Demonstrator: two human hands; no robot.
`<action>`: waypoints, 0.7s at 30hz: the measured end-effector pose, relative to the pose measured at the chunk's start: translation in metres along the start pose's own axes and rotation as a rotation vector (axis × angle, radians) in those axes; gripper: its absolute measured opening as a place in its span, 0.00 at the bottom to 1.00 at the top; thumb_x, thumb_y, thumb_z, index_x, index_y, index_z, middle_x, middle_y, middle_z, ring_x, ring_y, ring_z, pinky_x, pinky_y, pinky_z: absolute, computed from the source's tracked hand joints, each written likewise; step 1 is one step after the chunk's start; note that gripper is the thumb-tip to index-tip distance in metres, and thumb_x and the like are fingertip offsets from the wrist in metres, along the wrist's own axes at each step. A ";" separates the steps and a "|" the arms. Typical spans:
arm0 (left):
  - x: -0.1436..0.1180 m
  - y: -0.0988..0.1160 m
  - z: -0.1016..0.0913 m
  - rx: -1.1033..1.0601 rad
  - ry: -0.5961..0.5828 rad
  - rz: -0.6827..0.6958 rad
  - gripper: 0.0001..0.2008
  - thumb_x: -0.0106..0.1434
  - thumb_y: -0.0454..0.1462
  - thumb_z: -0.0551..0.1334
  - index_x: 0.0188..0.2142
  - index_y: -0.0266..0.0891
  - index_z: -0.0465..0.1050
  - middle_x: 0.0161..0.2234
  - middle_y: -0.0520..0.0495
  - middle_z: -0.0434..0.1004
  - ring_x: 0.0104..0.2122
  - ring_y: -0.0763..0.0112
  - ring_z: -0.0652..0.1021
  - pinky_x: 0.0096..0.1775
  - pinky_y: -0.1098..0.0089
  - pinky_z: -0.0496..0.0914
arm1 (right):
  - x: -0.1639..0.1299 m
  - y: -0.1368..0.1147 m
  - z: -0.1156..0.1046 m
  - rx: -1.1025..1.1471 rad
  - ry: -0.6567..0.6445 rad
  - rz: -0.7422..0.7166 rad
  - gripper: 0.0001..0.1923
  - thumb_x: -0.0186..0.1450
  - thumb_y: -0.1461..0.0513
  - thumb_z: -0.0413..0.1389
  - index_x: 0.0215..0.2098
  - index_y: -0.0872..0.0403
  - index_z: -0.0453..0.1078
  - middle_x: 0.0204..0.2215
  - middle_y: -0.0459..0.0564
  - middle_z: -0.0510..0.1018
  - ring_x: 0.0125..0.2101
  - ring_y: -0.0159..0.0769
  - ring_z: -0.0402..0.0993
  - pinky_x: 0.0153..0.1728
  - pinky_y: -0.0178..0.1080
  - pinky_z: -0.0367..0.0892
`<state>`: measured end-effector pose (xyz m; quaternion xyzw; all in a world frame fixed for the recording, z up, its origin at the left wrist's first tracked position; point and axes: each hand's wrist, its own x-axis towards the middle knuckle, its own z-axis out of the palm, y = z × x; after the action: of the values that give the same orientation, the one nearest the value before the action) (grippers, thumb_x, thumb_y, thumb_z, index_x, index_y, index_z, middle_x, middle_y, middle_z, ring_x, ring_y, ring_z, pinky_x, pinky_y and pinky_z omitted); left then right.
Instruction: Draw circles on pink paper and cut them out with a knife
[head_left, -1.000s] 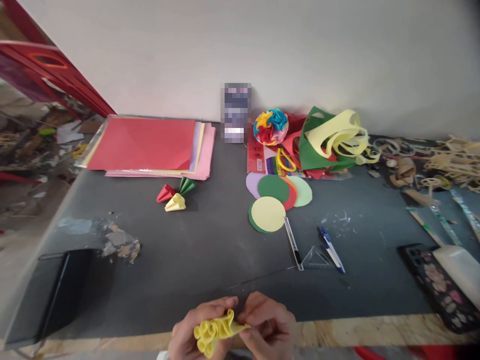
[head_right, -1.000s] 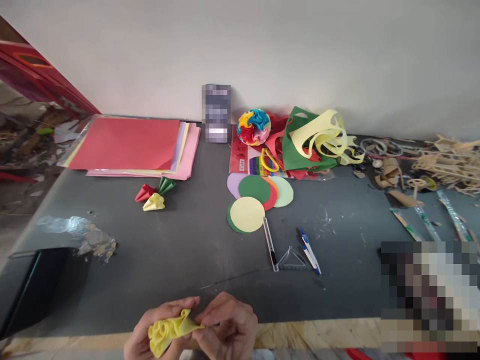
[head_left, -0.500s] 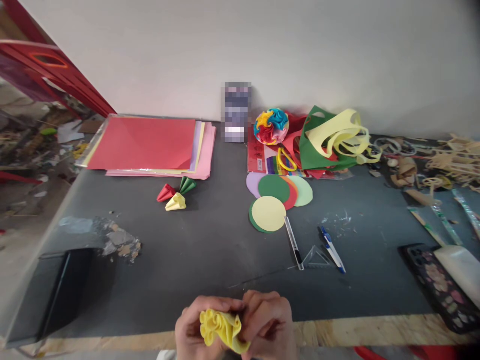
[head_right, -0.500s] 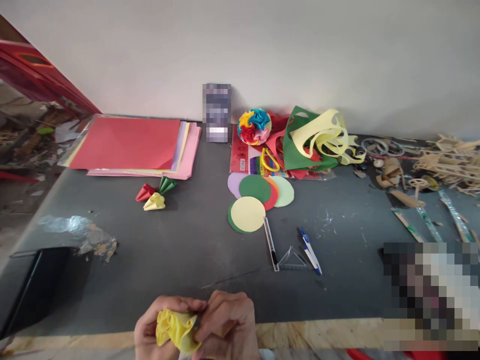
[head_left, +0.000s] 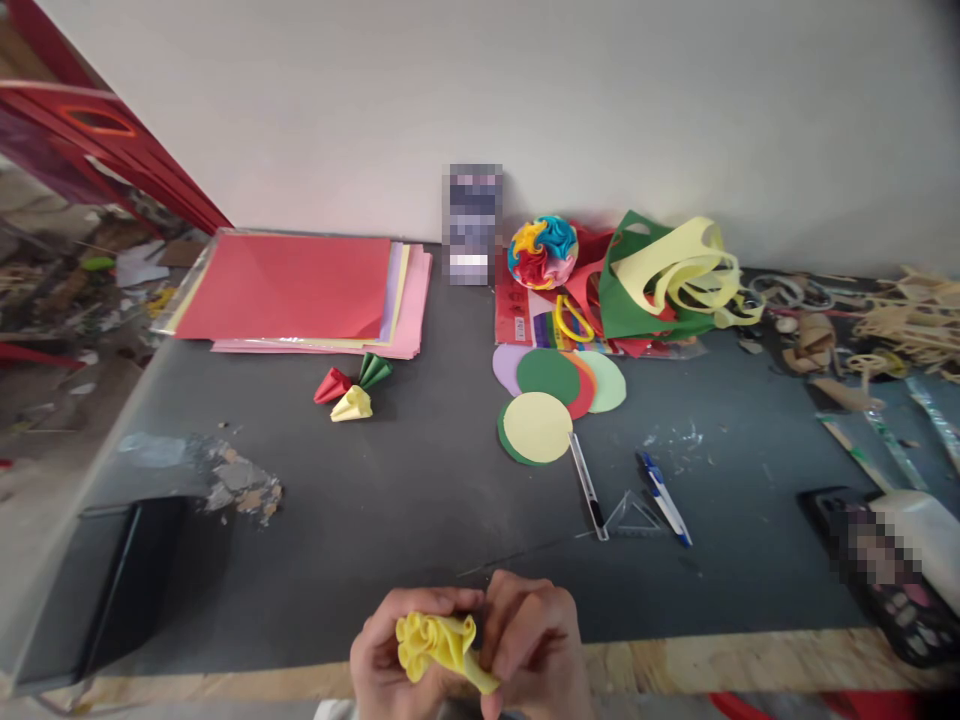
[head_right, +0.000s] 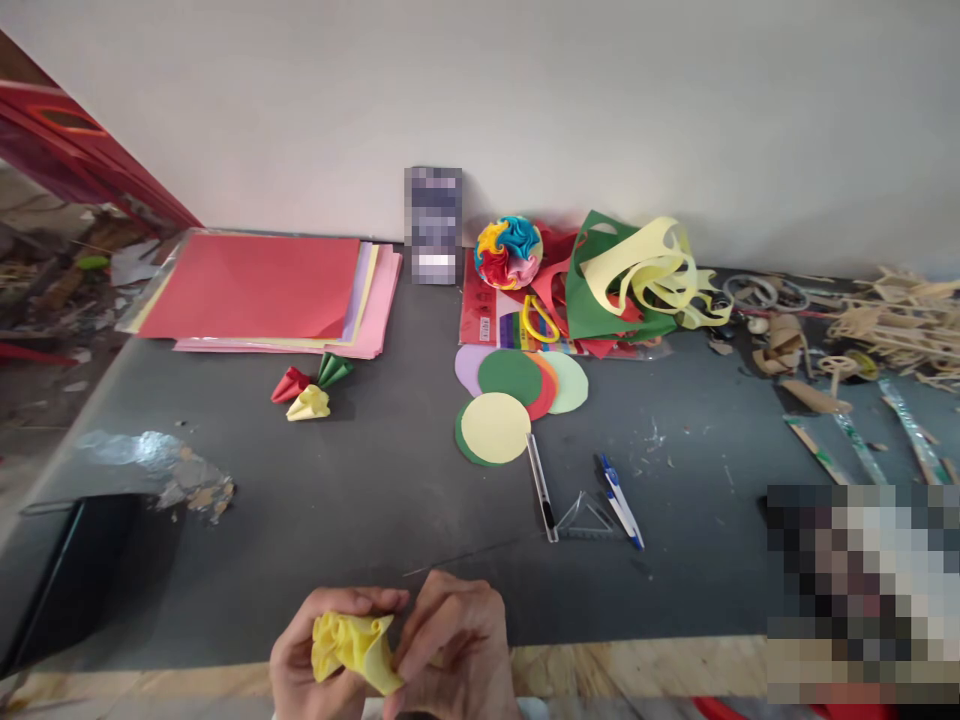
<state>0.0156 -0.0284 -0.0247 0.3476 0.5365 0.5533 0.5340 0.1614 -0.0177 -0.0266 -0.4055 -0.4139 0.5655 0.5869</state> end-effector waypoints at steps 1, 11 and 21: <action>0.000 0.001 0.001 0.000 0.004 0.002 0.21 0.41 0.48 0.81 0.35 0.52 0.82 0.33 0.50 0.88 0.32 0.58 0.87 0.36 0.69 0.82 | -0.001 0.001 0.002 0.009 0.028 0.021 0.16 0.51 0.44 0.75 0.27 0.40 0.77 0.17 0.40 0.77 0.19 0.32 0.73 0.24 0.37 0.69; 0.002 0.007 0.001 0.031 0.004 0.052 0.20 0.41 0.46 0.81 0.35 0.51 0.83 0.32 0.48 0.88 0.31 0.55 0.87 0.35 0.66 0.82 | 0.012 -0.011 -0.001 -0.190 -0.080 -0.110 0.21 0.56 0.41 0.70 0.21 0.45 0.75 0.17 0.40 0.79 0.18 0.32 0.74 0.25 0.38 0.70; -0.005 0.007 0.010 0.047 0.150 0.109 0.15 0.48 0.45 0.79 0.35 0.49 0.82 0.33 0.49 0.88 0.32 0.58 0.87 0.36 0.68 0.82 | 0.016 -0.027 0.008 -0.413 -0.007 -0.259 0.20 0.71 0.51 0.60 0.21 0.44 0.76 0.20 0.43 0.78 0.26 0.31 0.75 0.26 0.36 0.74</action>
<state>0.0242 -0.0300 -0.0150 0.3462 0.5682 0.5934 0.4530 0.1631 -0.0028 0.0020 -0.4585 -0.5713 0.3903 0.5578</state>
